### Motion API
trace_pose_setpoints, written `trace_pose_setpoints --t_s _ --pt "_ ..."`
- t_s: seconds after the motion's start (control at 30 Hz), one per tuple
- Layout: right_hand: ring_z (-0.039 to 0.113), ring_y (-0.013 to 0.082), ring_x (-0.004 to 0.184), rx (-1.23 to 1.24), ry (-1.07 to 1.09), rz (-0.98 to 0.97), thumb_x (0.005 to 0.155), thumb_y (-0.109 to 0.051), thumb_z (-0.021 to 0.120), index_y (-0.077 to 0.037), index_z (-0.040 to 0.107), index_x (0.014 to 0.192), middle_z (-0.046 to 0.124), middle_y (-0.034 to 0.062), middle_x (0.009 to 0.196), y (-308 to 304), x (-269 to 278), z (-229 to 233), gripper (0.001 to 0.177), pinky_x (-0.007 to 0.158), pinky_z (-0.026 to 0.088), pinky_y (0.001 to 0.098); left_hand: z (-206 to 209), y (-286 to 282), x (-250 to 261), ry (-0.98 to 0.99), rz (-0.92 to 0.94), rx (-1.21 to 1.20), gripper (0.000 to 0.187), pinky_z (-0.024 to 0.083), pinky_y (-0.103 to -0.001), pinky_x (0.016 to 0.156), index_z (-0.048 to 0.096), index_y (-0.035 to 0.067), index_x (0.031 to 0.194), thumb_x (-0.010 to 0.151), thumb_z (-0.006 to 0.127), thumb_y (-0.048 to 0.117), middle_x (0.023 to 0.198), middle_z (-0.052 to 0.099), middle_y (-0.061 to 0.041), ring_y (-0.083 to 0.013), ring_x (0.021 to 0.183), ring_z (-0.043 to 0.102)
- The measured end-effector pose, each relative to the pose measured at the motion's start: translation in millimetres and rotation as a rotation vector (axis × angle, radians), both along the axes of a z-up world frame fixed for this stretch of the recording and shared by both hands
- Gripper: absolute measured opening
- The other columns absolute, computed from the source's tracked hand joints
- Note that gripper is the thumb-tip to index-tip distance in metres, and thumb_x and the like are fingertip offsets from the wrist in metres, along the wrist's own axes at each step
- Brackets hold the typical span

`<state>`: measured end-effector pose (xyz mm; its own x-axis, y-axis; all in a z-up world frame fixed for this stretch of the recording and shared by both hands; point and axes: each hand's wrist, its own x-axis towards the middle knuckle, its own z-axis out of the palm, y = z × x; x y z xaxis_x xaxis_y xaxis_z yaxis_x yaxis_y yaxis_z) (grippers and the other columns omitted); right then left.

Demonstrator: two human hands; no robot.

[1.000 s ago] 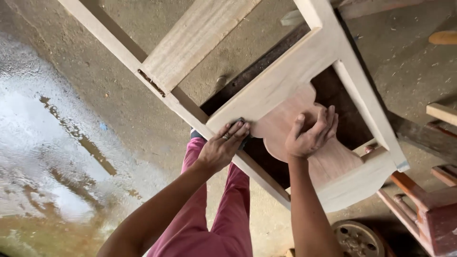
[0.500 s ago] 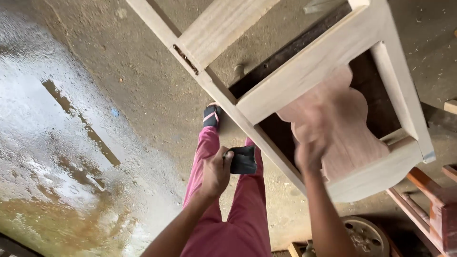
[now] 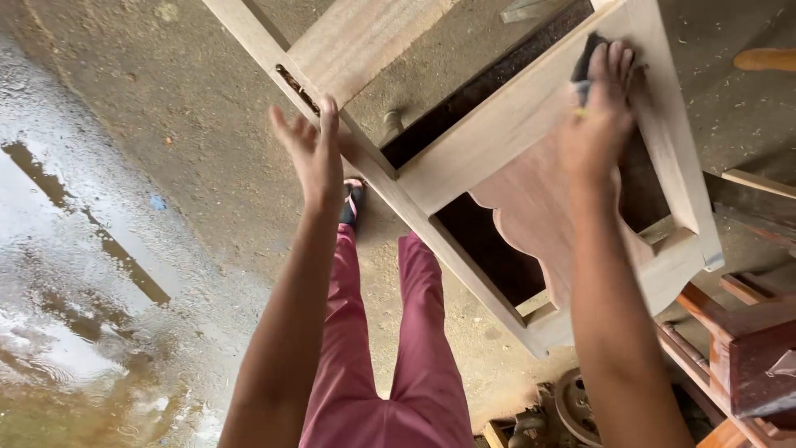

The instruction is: The person sands a light-colored wooden chair frame using a sanding block. They work on the curved backrest, the legs, and the side rails, frequently repositioning the chair and adjusting their stance to reach different surfaces.

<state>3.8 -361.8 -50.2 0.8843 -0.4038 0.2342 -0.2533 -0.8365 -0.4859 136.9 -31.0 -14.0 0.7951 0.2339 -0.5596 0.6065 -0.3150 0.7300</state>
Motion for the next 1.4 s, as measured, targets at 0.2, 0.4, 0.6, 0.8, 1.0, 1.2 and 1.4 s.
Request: trace_pose_setpoints --t_s 0.2,0.4,0.6,0.8,1.0,1.2,1.4 --pt "0.036 0.0261 0.148 -1.016 0.831 0.181 0.097 -0.021 0.040 -0.014 0.042 0.156 0.042 0.0096 0.159 175.7 -55.7 20.2 0.059 0.085 0.055 0.0342 -54.8 -11.4 0.3 -0.051 0.193 -0.356 0.070 0.057 -0.028 0.073 0.046 0.010 0.132 0.083 0.071 0.053 0.107 0.065 -0.006 -0.0122 0.084 0.063" --pt "0.064 0.0110 0.127 -0.200 0.065 0.405 0.094 -0.016 0.065 -0.026 0.071 0.131 0.071 -0.0057 0.134 148.6 -79.8 -2.2 0.039 0.126 0.030 0.0409 -60.5 -3.9 10.1 -0.031 -0.007 -0.333 0.088 0.062 -0.026 0.073 0.029 0.002 0.143 0.094 0.069 0.062 0.102 0.059 -0.006 -0.0130 0.086 0.070" --pt "0.053 0.0257 0.138 0.334 -0.033 0.218 0.101 0.000 0.052 -0.004 0.063 0.143 0.062 0.0190 0.142 81.7 -69.4 4.8 0.044 0.123 0.027 0.0448 -60.8 -5.0 8.7 -0.033 0.033 -0.291 0.090 0.061 -0.028 0.078 0.031 0.004 0.144 0.091 0.071 0.064 0.102 0.061 -0.007 -0.0149 0.089 0.071" --pt "0.056 0.0489 0.128 0.025 -0.096 0.106 0.107 0.002 0.063 0.012 0.070 0.133 0.066 0.0342 0.131 41.2 3.1 25.5 0.029 0.110 0.039 0.0539 -63.0 -4.3 3.4 -0.052 0.024 -0.238 0.094 0.063 -0.029 0.077 0.032 0.004 0.146 0.092 0.055 0.077 0.103 0.065 -0.010 -0.0167 0.090 0.072" --pt "0.063 0.0461 0.120 -0.025 -0.125 0.027 0.108 -0.008 0.049 0.005 0.070 0.124 0.067 0.0284 0.129 124.4 15.4 -1.3 0.029 0.103 0.046 0.0544 -95.9 2.7 -7.2 -0.056 0.077 -0.271 0.084 0.061 -0.035 0.081 0.035 0.006 0.145 0.098 0.055 0.072 0.106 0.064 -0.014 -0.0213 0.093 0.069" --pt "0.069 0.0243 0.088 -0.018 -0.004 0.850 0.097 -0.007 0.055 -0.012 0.065 0.093 0.066 0.0047 0.086 116.3 62.0 14.1 0.012 0.091 0.055 0.0375 -122.9 1.8 -3.5 -0.023 0.143 -0.268 0.085 0.062 -0.032 0.077 0.029 0.008 0.154 0.102 0.043 0.074 0.104 0.067 -0.016 -0.0211 0.090 0.067" --pt "0.075 0.0236 0.105 -0.410 0.416 0.762 0.097 -0.006 0.067 -0.008 0.074 0.115 0.075 0.0061 0.099 -54.0 72.2 -8.1 0.019 0.100 0.058 0.0354 -78.0 -15.3 -6.9 -0.105 0.165 -0.233 0.071 0.054 -0.053 0.091 0.036 -0.002 0.147 0.107 0.051 0.054 0.112 0.059 -0.030 -0.0366 0.102 0.063"
